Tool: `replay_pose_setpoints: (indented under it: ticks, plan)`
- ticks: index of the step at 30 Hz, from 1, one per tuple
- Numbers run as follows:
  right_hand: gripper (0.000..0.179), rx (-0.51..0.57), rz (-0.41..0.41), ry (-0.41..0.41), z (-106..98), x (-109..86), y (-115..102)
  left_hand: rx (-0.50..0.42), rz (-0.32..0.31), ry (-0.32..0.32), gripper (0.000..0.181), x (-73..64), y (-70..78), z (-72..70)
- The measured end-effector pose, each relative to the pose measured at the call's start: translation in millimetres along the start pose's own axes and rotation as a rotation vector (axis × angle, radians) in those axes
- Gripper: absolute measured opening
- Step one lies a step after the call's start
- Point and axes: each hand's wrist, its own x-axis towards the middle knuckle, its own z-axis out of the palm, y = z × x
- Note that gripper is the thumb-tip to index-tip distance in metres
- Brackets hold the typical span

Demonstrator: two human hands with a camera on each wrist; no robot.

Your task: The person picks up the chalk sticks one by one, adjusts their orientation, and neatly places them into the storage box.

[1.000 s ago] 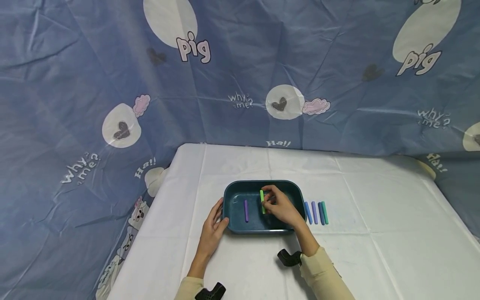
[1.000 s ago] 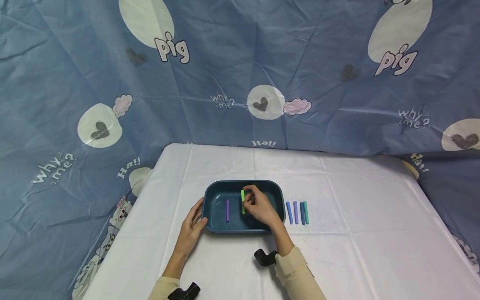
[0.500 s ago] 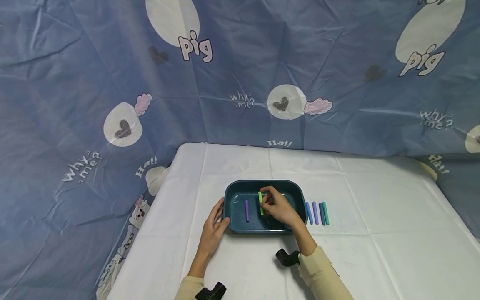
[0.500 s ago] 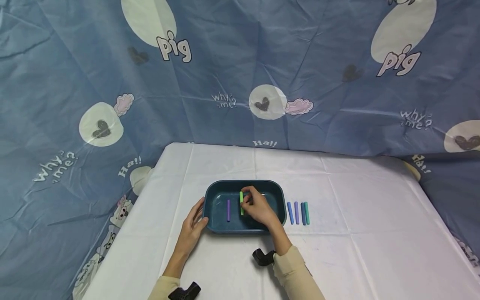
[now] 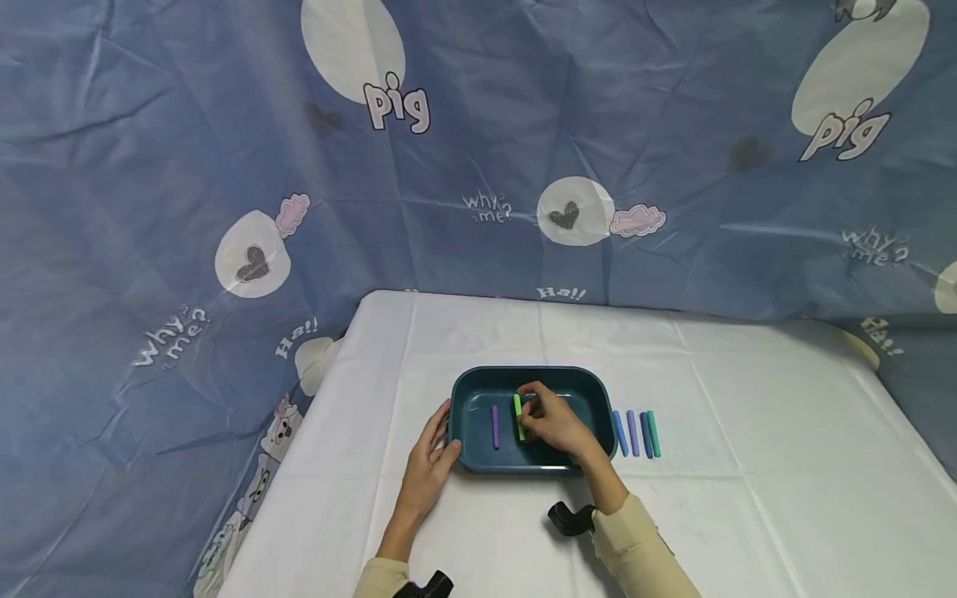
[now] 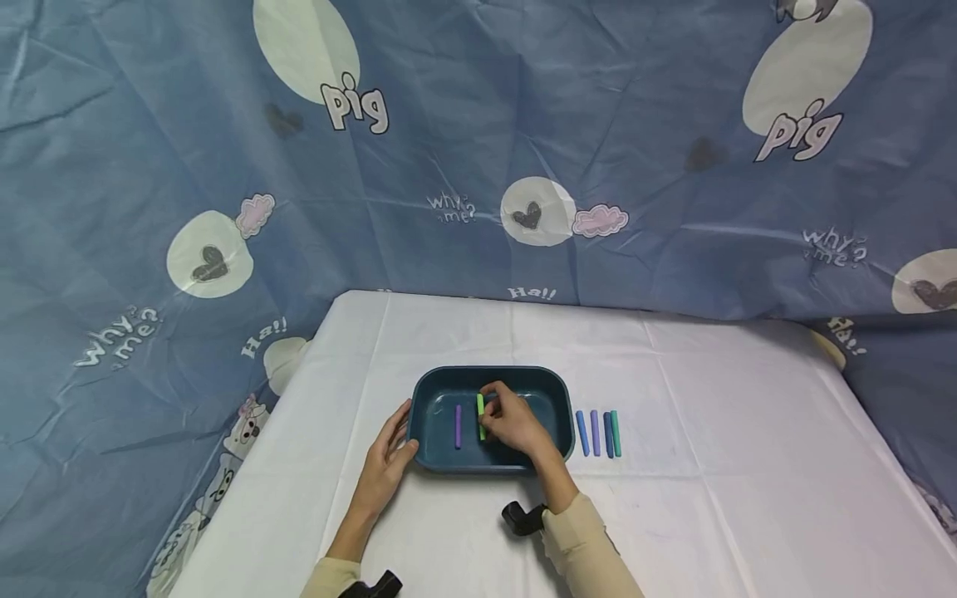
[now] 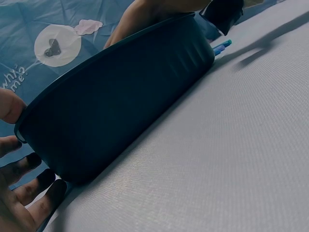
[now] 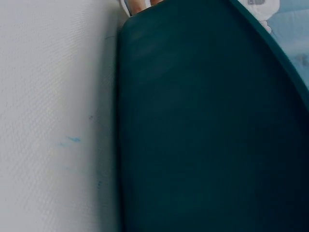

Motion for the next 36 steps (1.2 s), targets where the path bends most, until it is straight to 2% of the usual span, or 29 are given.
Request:
replay_pose_setpoints:
  ticks: [7,13,18,26,36]
  plan:
    - [0.038,-0.03,0.031,-0.036,4,2.6,0,-0.001,0.005,0.014,0.06,-1.3,-1.5,0.3]
    - [0.038,-0.061,0.066,-0.028,12,8.4,-4,0.0,0.016,0.013,0.06,-1.9,-3.2,0.0]
    - [0.039,-0.151,0.069,-0.02,15,10.1,-8,-0.005,0.024,0.007,0.06,-1.3,-2.7,0.7]
    - [0.036,-0.36,0.072,0.0,18,12.2,-14,-0.018,0.066,0.04,0.061,2.3,-37.0,2.3]
    - [0.038,-0.447,0.069,0.041,21,13.0,-17,-0.035,0.047,0.035,0.061,2.0,-33.2,2.4]
